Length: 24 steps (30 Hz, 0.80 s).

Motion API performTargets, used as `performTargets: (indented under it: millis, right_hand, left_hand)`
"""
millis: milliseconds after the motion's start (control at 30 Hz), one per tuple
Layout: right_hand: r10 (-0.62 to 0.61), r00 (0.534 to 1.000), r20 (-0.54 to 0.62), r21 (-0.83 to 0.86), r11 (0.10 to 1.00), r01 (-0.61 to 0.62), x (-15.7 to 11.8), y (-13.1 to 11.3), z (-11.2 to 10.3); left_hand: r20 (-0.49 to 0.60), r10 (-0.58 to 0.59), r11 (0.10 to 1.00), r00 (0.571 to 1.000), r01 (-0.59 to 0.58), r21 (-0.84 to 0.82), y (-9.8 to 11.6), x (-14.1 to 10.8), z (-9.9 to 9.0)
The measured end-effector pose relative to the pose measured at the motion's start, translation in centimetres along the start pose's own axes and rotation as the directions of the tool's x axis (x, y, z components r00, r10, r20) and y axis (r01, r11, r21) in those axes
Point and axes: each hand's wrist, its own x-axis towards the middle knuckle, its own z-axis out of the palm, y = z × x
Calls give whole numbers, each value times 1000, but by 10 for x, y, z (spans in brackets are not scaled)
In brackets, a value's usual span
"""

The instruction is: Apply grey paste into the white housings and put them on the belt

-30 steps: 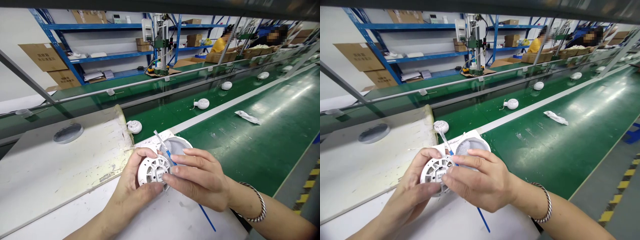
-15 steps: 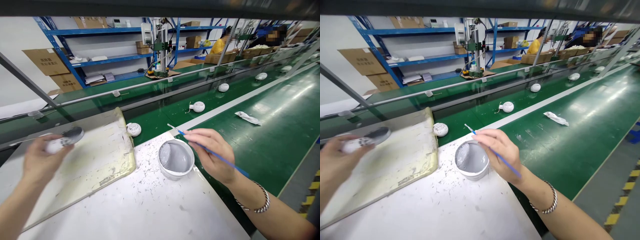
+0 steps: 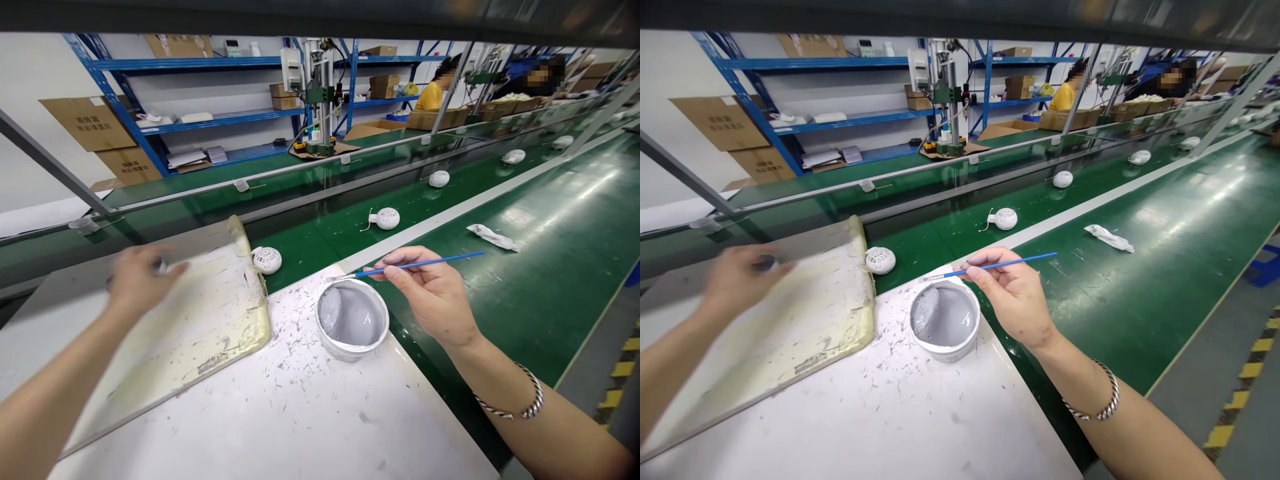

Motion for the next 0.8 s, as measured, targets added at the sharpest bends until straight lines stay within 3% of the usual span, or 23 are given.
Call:
performTargets:
  millis: [100,200,267,333,433,533,667,733,800]
  right_hand:
    - [1,1000,-13,2,1000,-1,0,0,-2]
    - [-3,1000,7,-21,1000,3,-1,0,-3]
    - [-12,999,32,-70,997,14,-2,2,-5]
    - [-32,998,63,-138,990,40,-4,3,-5]
    - [-84,989,124,-221,969,110,-5,5,-5]
    - [-142,974,177,-289,938,189,-5,5,-3]
    - [-187,957,222,-354,899,258,-4,5,0]
    - [-200,951,235,-351,895,275,-5,5,1]
    - [-201,951,235,-330,904,273,-5,6,2]
  left_hand:
    - [91,20,943,996,-49,329,4,16,65]
    - [145,-73,845,987,-16,535,8,36,126]
    - [111,-159,780,981,56,623,10,49,152]
    - [67,-228,740,971,128,660,11,61,163]
    - [53,-282,759,958,189,623,9,73,158]
    - [94,-296,855,951,220,469,10,74,138]
    - [125,-250,968,960,251,7,16,56,97]
    - [107,-202,933,973,225,-282,19,41,79]
    - [59,-165,842,984,172,-512,19,25,66]
